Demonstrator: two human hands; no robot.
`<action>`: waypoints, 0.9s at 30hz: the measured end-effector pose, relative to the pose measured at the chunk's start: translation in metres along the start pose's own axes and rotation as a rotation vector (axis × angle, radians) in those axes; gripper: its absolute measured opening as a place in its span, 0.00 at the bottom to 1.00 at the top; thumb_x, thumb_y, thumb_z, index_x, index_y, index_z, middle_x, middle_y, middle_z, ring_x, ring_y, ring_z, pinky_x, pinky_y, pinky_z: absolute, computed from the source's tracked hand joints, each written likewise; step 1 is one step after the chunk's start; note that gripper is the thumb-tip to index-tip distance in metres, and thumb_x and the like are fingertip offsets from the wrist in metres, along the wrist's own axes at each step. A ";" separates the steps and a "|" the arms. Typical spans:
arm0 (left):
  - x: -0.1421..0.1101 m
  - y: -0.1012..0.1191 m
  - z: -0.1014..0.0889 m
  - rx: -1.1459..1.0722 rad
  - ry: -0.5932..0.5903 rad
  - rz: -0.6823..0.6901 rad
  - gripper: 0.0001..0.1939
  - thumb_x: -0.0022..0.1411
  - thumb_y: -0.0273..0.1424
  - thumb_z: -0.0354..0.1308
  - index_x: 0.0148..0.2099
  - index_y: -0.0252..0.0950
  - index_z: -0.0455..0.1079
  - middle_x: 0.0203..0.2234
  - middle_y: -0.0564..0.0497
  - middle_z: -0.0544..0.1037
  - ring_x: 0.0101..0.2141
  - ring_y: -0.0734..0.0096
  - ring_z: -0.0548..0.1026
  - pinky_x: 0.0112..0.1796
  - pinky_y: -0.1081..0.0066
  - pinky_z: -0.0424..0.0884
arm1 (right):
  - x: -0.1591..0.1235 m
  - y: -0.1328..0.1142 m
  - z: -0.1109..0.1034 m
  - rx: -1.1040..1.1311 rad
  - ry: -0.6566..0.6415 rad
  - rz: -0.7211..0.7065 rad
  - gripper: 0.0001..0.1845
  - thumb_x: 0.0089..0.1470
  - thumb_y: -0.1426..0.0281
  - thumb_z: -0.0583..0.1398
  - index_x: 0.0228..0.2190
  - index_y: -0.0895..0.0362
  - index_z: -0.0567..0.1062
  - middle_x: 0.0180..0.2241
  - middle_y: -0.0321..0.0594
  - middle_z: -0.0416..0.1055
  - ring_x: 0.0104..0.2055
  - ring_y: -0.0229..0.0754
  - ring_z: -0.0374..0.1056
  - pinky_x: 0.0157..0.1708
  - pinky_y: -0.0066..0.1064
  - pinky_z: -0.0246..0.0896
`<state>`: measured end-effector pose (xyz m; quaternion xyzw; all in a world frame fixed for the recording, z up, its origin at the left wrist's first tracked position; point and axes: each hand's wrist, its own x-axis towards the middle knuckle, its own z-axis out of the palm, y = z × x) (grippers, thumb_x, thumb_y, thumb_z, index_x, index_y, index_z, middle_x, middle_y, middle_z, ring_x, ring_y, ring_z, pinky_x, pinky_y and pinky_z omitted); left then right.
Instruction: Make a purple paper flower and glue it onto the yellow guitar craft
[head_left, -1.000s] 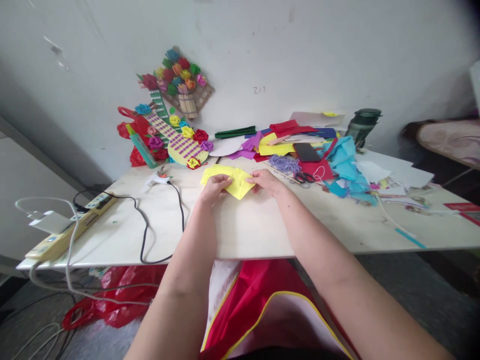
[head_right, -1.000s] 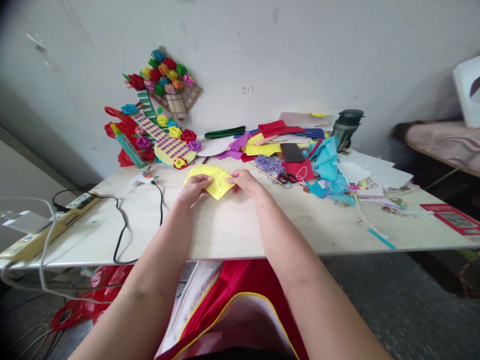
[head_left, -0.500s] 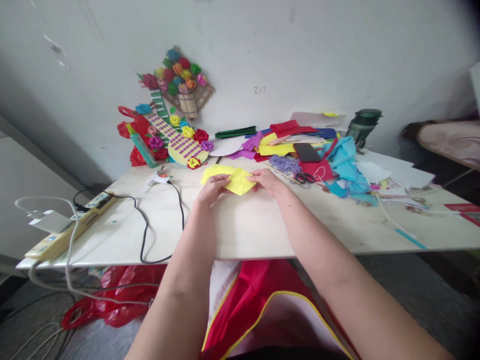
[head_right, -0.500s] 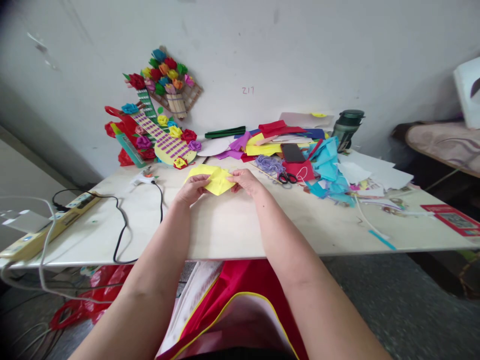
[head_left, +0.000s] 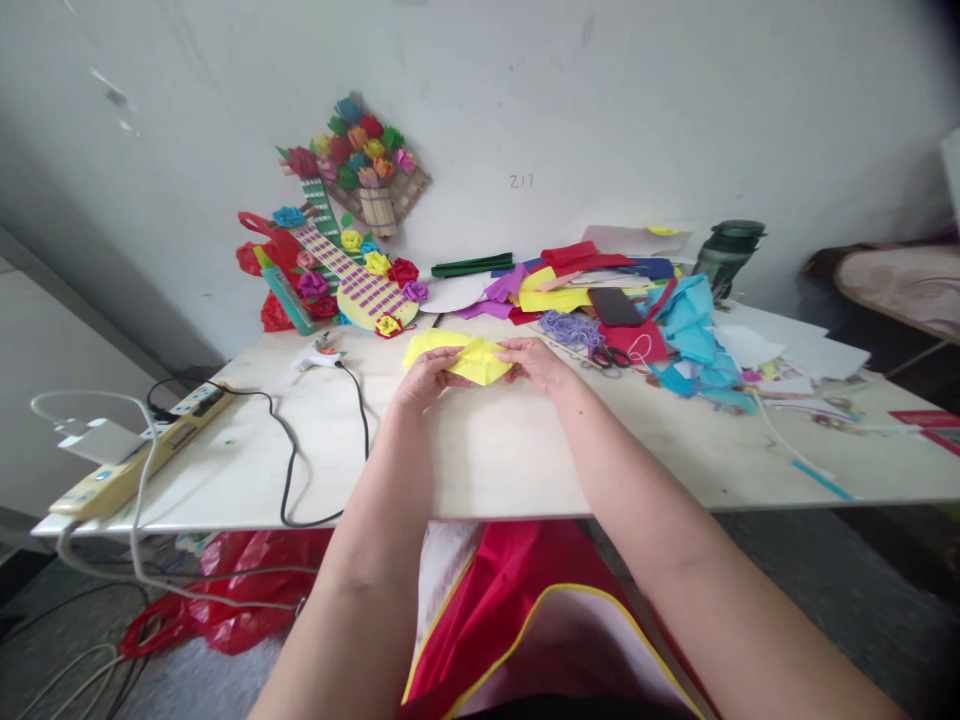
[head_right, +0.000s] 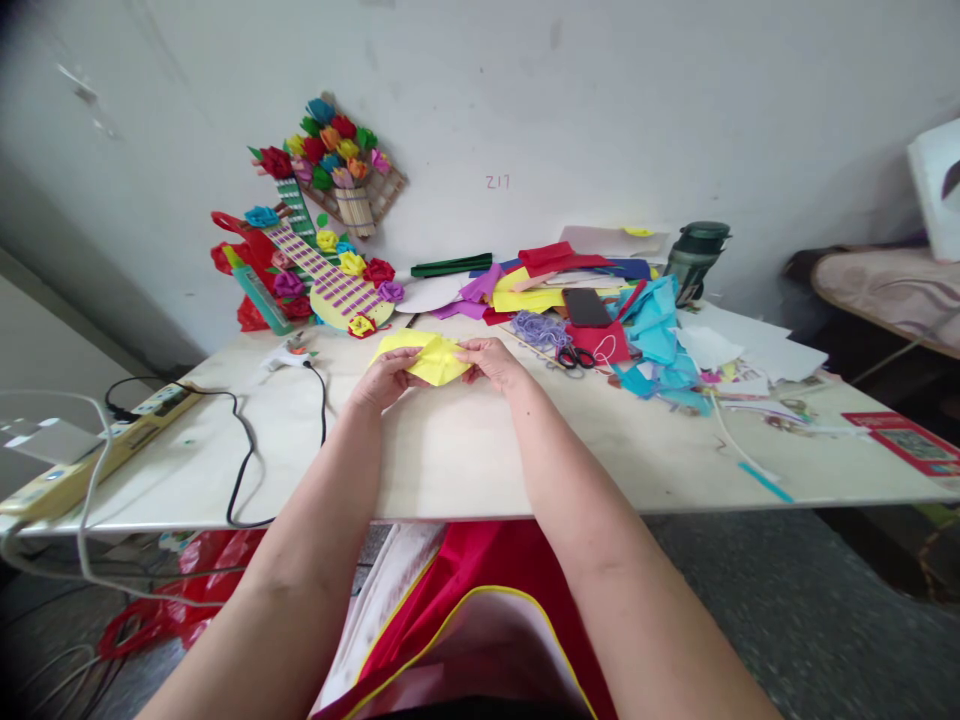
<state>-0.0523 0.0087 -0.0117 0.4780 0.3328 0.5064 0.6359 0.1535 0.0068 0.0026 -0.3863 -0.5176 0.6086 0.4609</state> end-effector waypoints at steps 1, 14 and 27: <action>0.001 -0.001 -0.001 0.001 -0.004 0.001 0.13 0.48 0.23 0.59 0.38 0.27 0.73 0.32 0.42 0.78 0.31 0.64 0.77 0.29 0.66 0.76 | 0.000 0.000 0.000 0.002 -0.002 -0.001 0.09 0.43 0.79 0.62 0.31 0.63 0.77 0.18 0.36 0.73 0.13 0.32 0.62 0.13 0.22 0.59; 0.001 -0.002 -0.002 0.014 -0.002 0.017 0.17 0.48 0.23 0.57 0.43 0.28 0.73 0.33 0.42 0.78 0.29 0.64 0.78 0.31 0.65 0.76 | 0.001 0.001 0.001 -0.003 -0.001 -0.022 0.13 0.41 0.76 0.64 0.35 0.63 0.77 0.20 0.37 0.74 0.13 0.32 0.62 0.14 0.24 0.59; 0.003 -0.003 -0.003 -0.008 0.023 0.009 0.15 0.47 0.24 0.59 0.41 0.28 0.72 0.29 0.44 0.78 0.27 0.66 0.77 0.28 0.68 0.76 | 0.003 0.001 -0.008 0.078 -0.154 -0.066 0.10 0.47 0.70 0.60 0.32 0.62 0.74 0.21 0.38 0.73 0.16 0.37 0.66 0.16 0.27 0.63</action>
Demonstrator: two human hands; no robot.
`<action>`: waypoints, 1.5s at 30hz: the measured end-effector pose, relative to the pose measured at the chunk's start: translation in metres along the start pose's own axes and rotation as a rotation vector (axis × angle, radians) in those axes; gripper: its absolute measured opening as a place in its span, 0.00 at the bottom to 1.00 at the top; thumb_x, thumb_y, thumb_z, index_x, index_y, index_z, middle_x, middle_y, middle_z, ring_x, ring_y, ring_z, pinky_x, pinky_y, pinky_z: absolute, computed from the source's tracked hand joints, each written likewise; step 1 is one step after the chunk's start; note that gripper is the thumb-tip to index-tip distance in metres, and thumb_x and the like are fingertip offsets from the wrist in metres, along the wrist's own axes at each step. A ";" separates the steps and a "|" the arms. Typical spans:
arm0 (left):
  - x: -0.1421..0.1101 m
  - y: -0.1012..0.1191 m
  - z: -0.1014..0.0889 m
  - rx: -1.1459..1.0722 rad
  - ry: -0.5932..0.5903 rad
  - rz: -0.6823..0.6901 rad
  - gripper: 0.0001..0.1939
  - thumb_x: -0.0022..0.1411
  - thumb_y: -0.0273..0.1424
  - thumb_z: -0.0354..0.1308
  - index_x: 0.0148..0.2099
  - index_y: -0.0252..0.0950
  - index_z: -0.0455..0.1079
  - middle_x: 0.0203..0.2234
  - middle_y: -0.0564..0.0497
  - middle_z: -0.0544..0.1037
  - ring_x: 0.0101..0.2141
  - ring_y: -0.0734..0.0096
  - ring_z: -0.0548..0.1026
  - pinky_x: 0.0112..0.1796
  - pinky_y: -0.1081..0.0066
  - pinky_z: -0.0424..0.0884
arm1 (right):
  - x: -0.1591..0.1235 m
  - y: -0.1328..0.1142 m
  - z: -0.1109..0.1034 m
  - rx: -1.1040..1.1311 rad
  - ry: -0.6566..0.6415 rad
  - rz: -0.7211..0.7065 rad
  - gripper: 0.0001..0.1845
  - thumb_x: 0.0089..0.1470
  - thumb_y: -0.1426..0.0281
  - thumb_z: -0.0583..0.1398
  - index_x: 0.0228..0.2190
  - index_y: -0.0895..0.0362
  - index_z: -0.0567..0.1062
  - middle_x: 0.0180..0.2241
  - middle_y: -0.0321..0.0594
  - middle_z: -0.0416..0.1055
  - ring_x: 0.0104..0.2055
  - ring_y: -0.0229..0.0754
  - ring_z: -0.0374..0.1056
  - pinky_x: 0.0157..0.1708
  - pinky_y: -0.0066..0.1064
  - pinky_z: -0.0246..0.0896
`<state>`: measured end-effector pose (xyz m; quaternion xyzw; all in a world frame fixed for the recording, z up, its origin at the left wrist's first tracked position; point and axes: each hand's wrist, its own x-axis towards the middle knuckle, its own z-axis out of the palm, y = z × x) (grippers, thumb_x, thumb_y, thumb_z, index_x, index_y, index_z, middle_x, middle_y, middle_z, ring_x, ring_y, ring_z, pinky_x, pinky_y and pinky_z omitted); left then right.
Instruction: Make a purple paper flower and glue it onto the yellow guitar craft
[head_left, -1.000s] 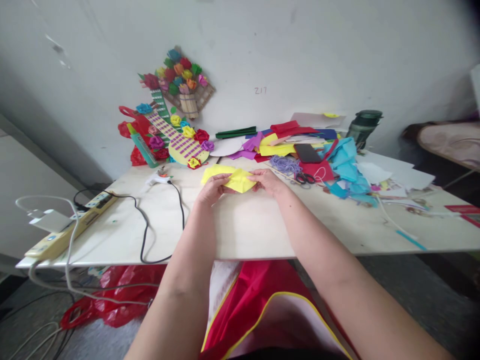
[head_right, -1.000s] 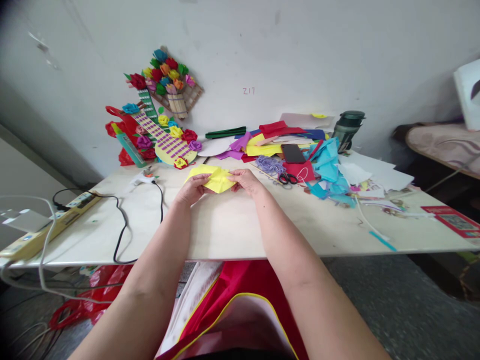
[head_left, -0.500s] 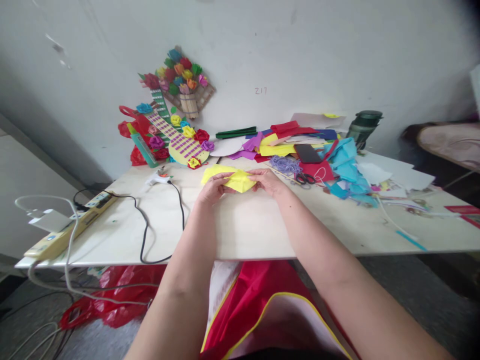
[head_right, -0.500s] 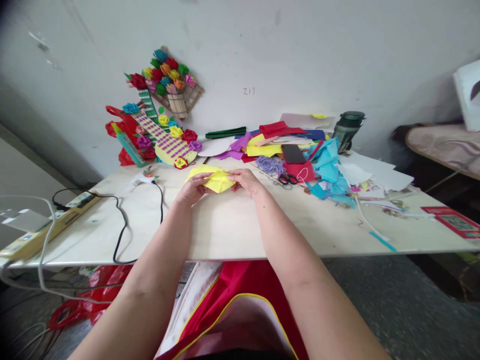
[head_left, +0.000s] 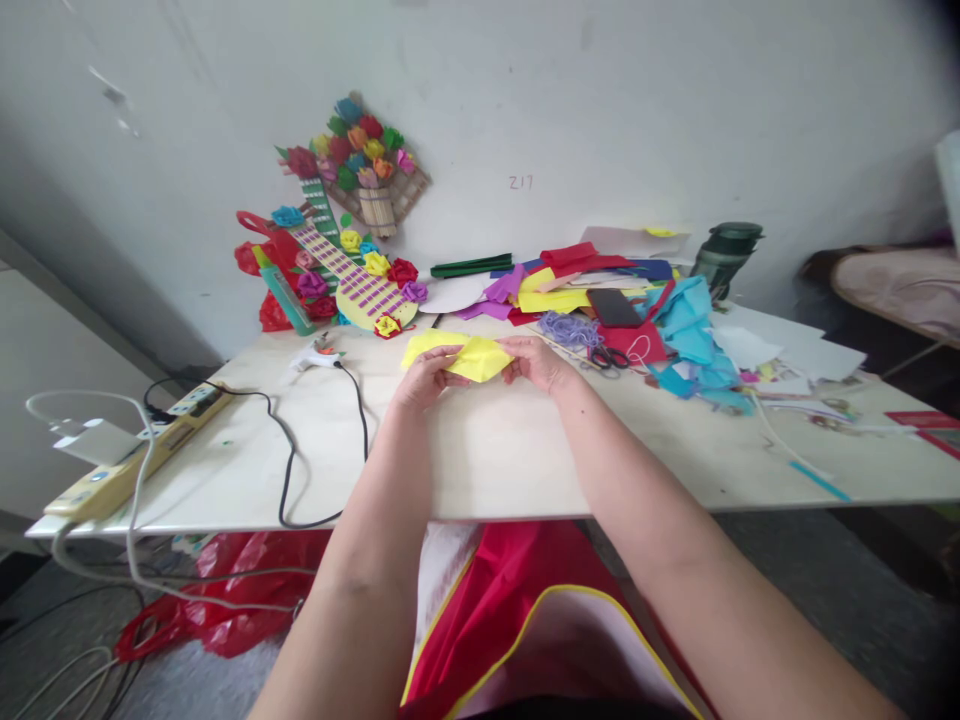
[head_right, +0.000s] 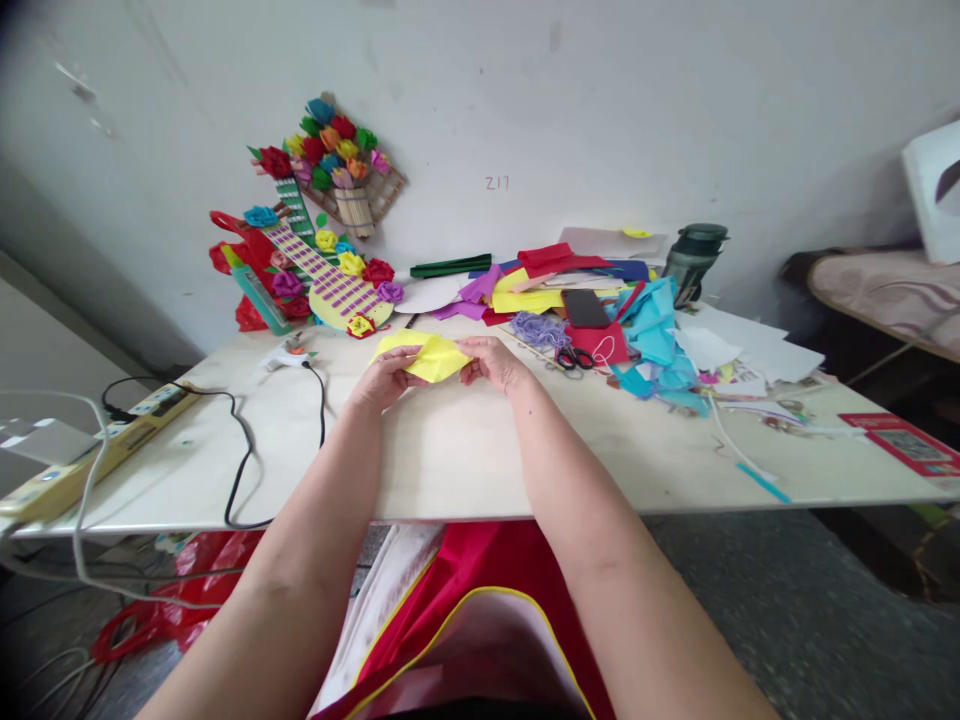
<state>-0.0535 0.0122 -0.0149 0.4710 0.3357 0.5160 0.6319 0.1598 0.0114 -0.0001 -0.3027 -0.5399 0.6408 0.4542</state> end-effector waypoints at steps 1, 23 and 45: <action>0.000 0.000 0.000 -0.001 0.002 0.003 0.15 0.47 0.24 0.59 0.40 0.28 0.72 0.30 0.43 0.78 0.28 0.65 0.77 0.28 0.68 0.76 | -0.001 0.000 0.000 -0.019 0.001 0.002 0.09 0.46 0.71 0.61 0.32 0.63 0.74 0.21 0.38 0.73 0.16 0.36 0.66 0.16 0.27 0.63; -0.003 0.000 0.004 0.017 0.009 0.019 0.13 0.43 0.24 0.61 0.36 0.30 0.74 0.30 0.45 0.78 0.30 0.63 0.76 0.28 0.64 0.75 | -0.002 -0.001 0.005 -0.081 0.074 0.040 0.16 0.43 0.75 0.63 0.38 0.63 0.77 0.21 0.39 0.76 0.14 0.36 0.67 0.14 0.25 0.63; -0.003 0.002 0.008 0.034 0.035 0.047 0.13 0.39 0.32 0.63 0.30 0.31 0.75 0.25 0.47 0.77 0.28 0.67 0.73 0.26 0.71 0.70 | 0.000 0.002 0.001 -0.006 -0.027 -0.061 0.17 0.39 0.72 0.57 0.34 0.64 0.76 0.21 0.40 0.74 0.15 0.39 0.67 0.17 0.30 0.65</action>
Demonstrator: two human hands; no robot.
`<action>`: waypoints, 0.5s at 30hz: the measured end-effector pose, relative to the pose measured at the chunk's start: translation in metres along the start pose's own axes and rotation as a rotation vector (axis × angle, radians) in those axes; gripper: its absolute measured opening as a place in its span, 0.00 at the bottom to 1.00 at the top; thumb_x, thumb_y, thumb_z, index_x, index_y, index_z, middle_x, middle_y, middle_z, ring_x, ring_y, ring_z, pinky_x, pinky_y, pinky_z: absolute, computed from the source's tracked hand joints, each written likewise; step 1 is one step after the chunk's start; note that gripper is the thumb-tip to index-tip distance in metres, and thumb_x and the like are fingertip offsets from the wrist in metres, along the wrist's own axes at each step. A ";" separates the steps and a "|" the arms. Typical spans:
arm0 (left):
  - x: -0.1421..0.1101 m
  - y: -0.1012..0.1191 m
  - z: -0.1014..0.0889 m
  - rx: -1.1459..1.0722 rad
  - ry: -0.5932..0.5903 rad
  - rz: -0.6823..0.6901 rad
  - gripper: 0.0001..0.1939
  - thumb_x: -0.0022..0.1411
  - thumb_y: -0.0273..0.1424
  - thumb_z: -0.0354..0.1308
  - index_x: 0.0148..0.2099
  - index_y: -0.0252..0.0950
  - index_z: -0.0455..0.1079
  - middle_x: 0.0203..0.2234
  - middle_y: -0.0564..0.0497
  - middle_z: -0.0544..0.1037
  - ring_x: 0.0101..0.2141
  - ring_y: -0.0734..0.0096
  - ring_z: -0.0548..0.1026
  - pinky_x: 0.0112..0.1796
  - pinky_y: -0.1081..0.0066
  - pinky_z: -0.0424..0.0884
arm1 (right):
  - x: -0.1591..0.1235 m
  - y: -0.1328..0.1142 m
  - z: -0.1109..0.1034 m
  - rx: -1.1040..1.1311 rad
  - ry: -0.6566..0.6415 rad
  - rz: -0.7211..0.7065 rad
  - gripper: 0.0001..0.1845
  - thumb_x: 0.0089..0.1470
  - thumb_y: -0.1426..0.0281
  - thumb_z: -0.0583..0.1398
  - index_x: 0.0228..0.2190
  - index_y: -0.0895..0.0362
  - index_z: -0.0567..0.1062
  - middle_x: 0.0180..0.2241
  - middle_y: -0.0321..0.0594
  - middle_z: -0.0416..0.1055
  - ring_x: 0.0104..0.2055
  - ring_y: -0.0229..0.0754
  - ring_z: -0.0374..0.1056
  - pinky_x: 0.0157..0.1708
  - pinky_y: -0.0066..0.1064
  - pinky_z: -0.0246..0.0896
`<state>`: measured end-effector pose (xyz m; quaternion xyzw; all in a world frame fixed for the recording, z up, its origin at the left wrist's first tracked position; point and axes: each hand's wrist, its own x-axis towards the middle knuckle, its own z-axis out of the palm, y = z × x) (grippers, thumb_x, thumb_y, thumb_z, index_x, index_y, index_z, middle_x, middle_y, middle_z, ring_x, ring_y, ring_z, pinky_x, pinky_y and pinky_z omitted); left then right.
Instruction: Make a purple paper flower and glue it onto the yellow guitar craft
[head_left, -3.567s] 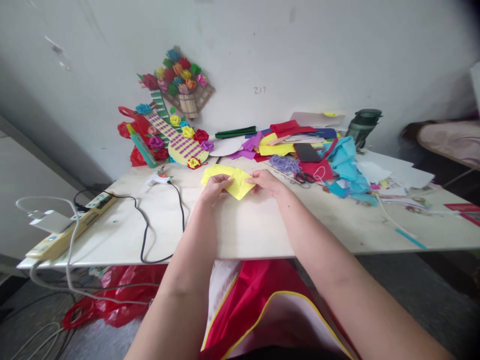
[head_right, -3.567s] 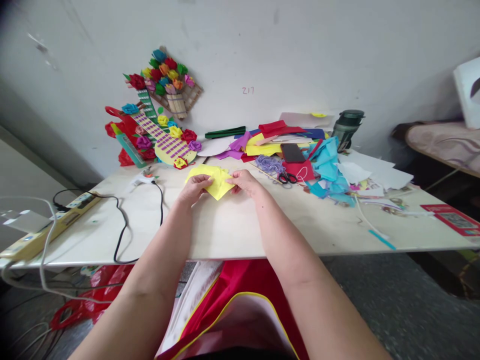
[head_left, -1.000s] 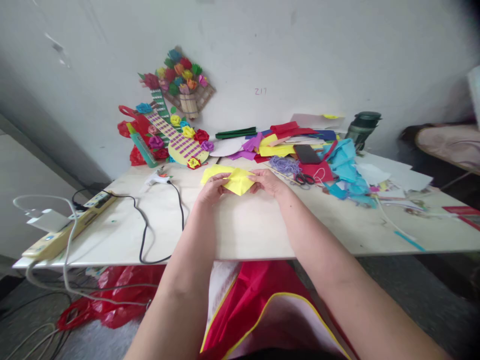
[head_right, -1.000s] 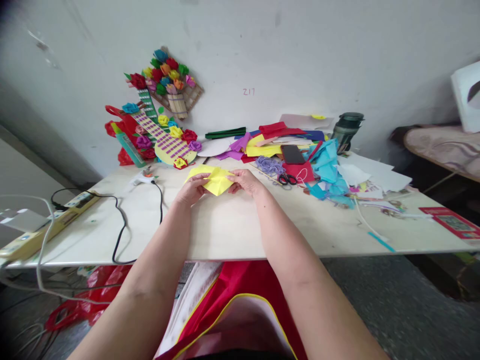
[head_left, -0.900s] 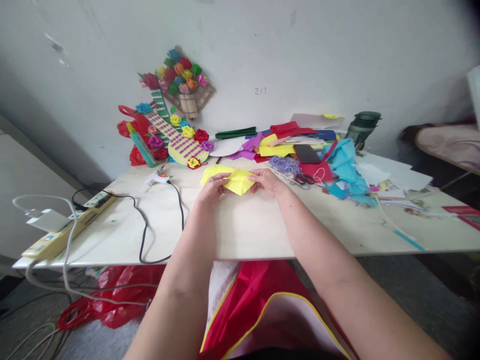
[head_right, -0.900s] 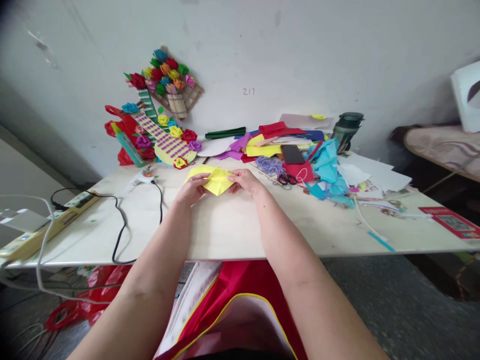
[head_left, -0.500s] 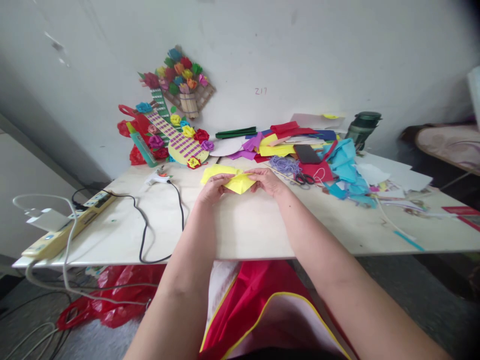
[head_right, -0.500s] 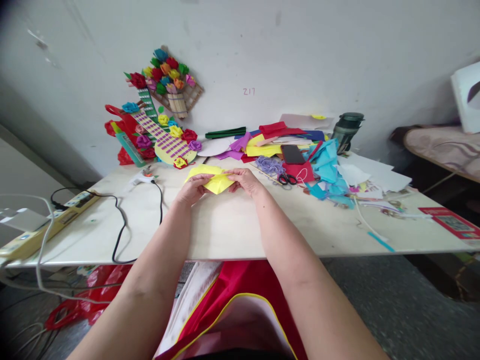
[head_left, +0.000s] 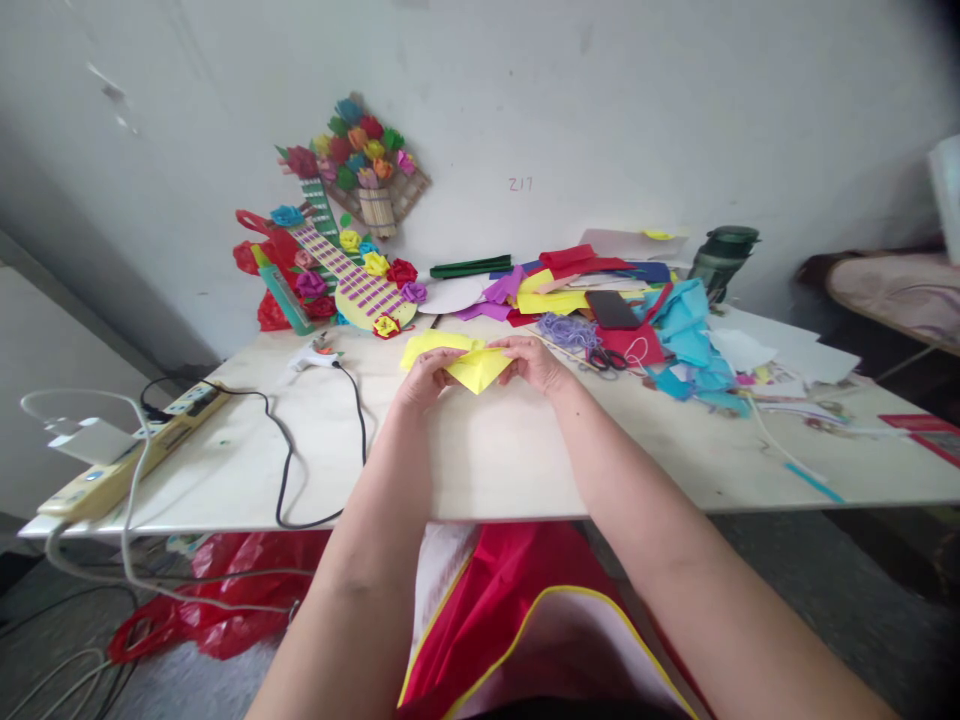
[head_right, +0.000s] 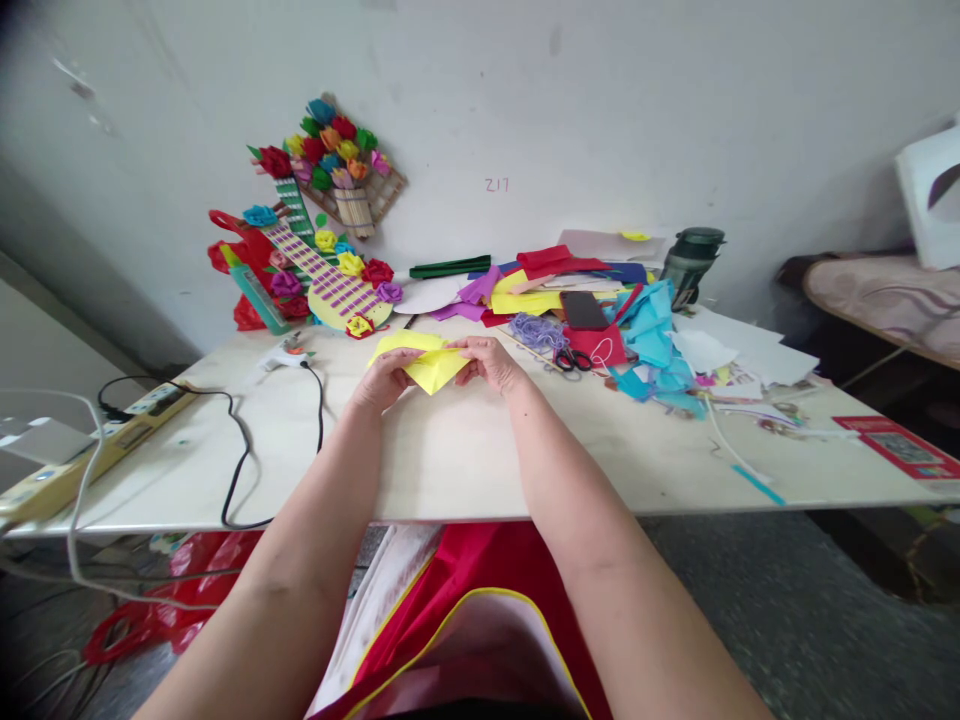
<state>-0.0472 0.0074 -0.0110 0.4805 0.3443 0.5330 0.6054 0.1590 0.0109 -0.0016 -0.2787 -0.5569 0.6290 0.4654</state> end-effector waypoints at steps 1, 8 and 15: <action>0.000 0.000 0.000 -0.005 0.003 0.008 0.13 0.40 0.33 0.63 0.30 0.31 0.75 0.26 0.47 0.77 0.29 0.66 0.73 0.26 0.71 0.70 | 0.000 -0.001 0.001 -0.020 0.007 0.009 0.17 0.38 0.73 0.58 0.34 0.63 0.76 0.20 0.39 0.74 0.15 0.38 0.67 0.17 0.29 0.65; -0.003 0.000 0.003 0.075 -0.016 0.004 0.16 0.38 0.35 0.68 0.31 0.31 0.74 0.24 0.50 0.75 0.25 0.71 0.72 0.27 0.70 0.70 | -0.001 -0.001 0.003 -0.057 0.031 0.011 0.12 0.37 0.73 0.59 0.29 0.63 0.76 0.17 0.38 0.73 0.15 0.38 0.67 0.18 0.29 0.66; 0.000 -0.002 -0.001 0.110 -0.035 0.016 0.28 0.37 0.31 0.69 0.45 0.32 0.71 0.26 0.51 0.76 0.27 0.71 0.74 0.31 0.70 0.70 | 0.001 0.002 0.002 -0.064 0.052 -0.042 0.12 0.41 0.64 0.63 0.24 0.62 0.74 0.19 0.39 0.73 0.15 0.38 0.67 0.18 0.29 0.66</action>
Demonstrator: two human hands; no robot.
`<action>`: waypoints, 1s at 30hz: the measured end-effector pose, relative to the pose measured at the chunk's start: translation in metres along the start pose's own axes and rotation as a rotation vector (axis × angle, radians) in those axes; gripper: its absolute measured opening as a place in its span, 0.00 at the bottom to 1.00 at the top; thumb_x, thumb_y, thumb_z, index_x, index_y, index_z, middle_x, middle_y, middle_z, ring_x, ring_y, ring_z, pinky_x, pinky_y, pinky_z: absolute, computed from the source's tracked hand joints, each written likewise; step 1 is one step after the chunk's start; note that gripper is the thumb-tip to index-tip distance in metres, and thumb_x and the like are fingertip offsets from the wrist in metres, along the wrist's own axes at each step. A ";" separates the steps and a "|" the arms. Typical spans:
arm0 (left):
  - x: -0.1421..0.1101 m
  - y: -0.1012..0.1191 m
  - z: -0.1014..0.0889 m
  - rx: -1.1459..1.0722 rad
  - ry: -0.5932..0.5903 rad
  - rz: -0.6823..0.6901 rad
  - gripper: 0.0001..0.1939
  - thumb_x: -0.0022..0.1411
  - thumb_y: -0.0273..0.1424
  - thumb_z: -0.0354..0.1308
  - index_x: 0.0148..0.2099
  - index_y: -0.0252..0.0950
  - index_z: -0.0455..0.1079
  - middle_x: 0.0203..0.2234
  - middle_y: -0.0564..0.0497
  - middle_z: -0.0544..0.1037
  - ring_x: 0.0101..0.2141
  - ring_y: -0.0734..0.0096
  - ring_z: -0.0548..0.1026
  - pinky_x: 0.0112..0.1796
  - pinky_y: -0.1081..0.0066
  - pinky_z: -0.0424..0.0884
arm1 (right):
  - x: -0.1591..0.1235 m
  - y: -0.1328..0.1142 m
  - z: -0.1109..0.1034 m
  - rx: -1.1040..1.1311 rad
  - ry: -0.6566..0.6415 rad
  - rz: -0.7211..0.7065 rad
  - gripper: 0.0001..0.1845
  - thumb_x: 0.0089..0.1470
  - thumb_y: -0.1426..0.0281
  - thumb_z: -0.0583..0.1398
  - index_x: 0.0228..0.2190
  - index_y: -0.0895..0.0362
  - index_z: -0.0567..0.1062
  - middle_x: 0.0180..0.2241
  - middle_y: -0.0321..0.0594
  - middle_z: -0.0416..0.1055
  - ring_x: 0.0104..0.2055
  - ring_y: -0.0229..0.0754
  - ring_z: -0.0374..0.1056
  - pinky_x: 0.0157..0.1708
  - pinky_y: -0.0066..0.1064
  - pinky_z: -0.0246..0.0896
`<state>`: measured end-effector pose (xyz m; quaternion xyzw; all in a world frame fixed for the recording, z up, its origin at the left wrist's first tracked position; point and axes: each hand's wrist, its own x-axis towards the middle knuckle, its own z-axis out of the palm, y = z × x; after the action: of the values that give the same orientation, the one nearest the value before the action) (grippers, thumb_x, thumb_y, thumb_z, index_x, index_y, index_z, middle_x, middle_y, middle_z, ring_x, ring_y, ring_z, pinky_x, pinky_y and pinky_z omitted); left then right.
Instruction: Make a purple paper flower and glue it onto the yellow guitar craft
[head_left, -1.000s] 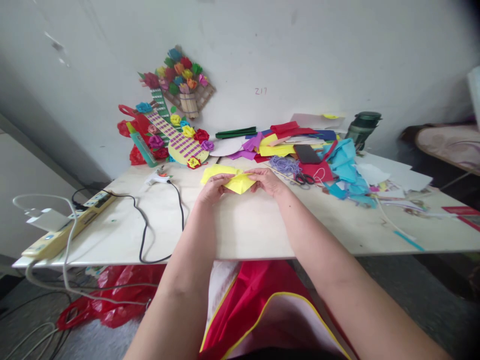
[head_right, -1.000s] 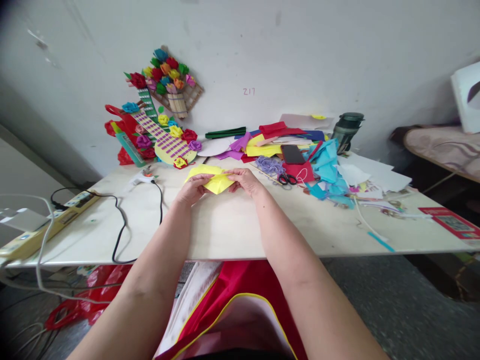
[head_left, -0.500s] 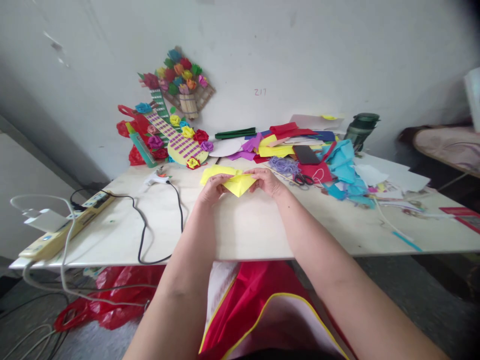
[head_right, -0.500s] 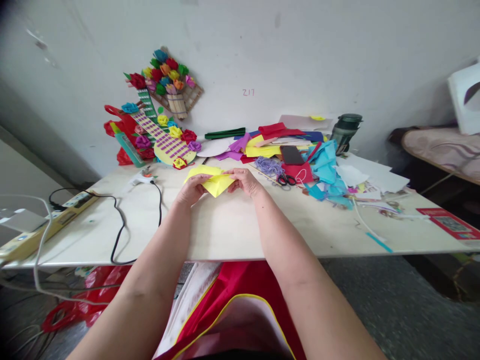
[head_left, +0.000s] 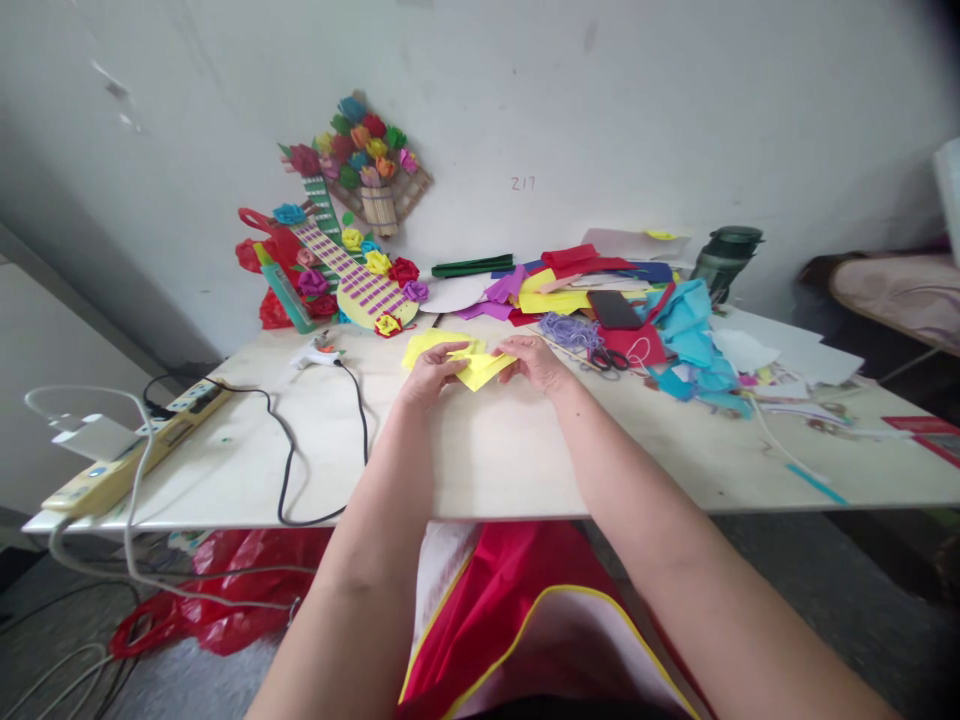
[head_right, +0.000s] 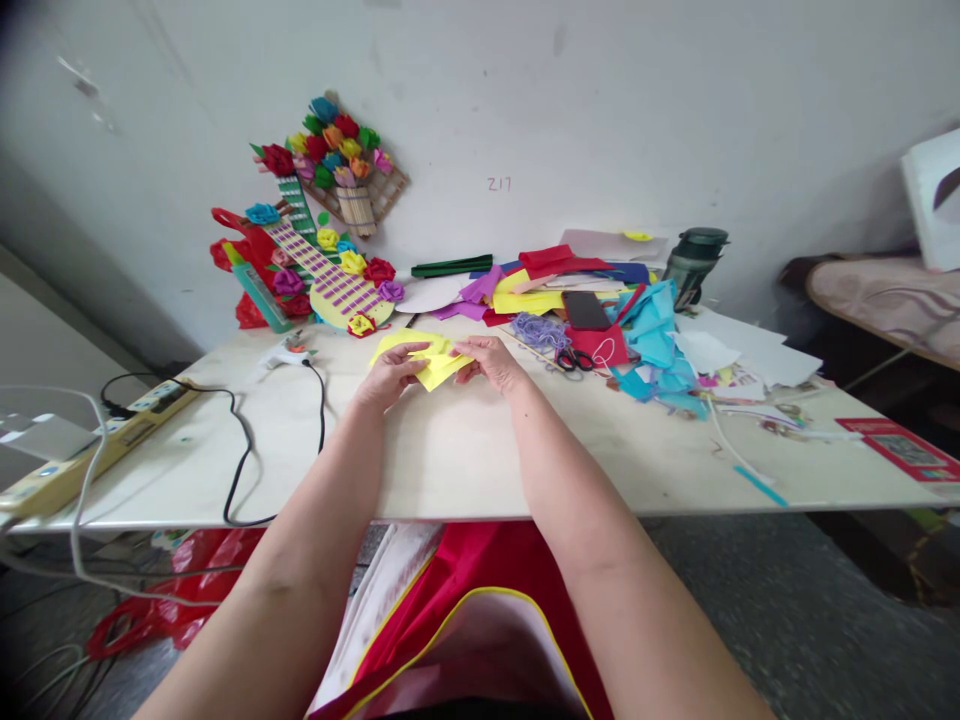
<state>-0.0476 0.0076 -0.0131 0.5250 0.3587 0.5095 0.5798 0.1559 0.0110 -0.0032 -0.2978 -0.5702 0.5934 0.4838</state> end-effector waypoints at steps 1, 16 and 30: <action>0.000 0.000 -0.001 0.000 -0.007 0.004 0.30 0.38 0.30 0.69 0.47 0.32 0.70 0.26 0.51 0.76 0.28 0.71 0.74 0.32 0.70 0.70 | 0.000 0.000 0.001 -0.026 0.022 0.010 0.12 0.40 0.64 0.64 0.24 0.61 0.74 0.19 0.38 0.73 0.15 0.37 0.67 0.17 0.28 0.65; 0.000 -0.001 0.001 0.056 -0.004 -0.004 0.19 0.40 0.35 0.67 0.36 0.31 0.73 0.26 0.49 0.77 0.28 0.69 0.74 0.34 0.68 0.70 | -0.003 -0.005 0.008 -0.235 0.100 0.173 0.08 0.41 0.71 0.66 0.20 0.61 0.73 0.17 0.35 0.72 0.13 0.34 0.64 0.11 0.23 0.57; 0.002 -0.002 -0.002 0.000 0.035 -0.060 0.13 0.42 0.35 0.62 0.28 0.31 0.68 0.22 0.48 0.76 0.25 0.68 0.75 0.30 0.68 0.71 | -0.004 -0.005 0.010 -0.220 0.099 0.146 0.06 0.40 0.74 0.64 0.18 0.60 0.72 0.17 0.36 0.71 0.17 0.36 0.65 0.14 0.26 0.62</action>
<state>-0.0484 0.0096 -0.0152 0.5049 0.3843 0.5010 0.5886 0.1498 0.0026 0.0025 -0.4186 -0.5840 0.5456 0.4313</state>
